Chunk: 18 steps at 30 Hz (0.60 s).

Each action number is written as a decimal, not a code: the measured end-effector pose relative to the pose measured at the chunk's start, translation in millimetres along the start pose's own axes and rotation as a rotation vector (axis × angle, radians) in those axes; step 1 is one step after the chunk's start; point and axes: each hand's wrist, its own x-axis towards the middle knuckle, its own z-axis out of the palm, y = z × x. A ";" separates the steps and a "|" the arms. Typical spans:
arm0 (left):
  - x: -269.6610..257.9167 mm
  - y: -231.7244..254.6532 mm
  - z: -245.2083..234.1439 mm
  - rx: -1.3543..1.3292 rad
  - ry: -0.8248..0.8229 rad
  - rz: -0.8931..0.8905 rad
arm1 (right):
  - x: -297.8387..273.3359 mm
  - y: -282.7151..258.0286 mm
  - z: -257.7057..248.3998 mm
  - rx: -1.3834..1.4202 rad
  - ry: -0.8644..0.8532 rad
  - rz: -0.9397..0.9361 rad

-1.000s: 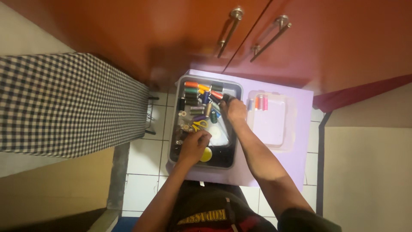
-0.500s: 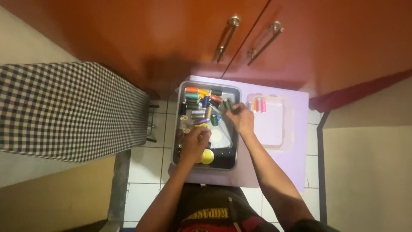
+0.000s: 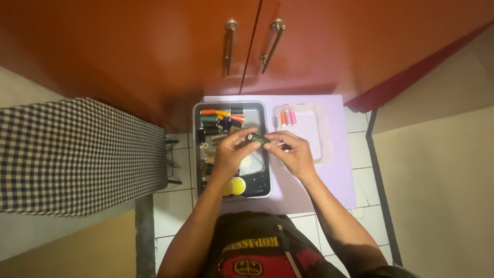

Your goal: The person picks up thread spools from a tray and places them into a small plastic container one at a time.

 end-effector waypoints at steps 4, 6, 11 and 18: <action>1.0 -1.3 1.1 0.005 -0.043 0.054 | 0.2 4.7 -2.6 -0.017 0.046 -0.066; 2.7 -1.6 -0.2 -0.025 -0.065 0.112 | 3.6 13.9 -0.6 -0.026 0.061 -0.086; -2.6 8.5 -6.4 -0.053 -0.008 0.015 | 22.4 39.2 -3.6 0.241 0.233 0.139; -3.5 6.5 -18.6 -0.087 -0.032 -0.063 | 23.6 19.2 0.3 0.294 -0.133 0.018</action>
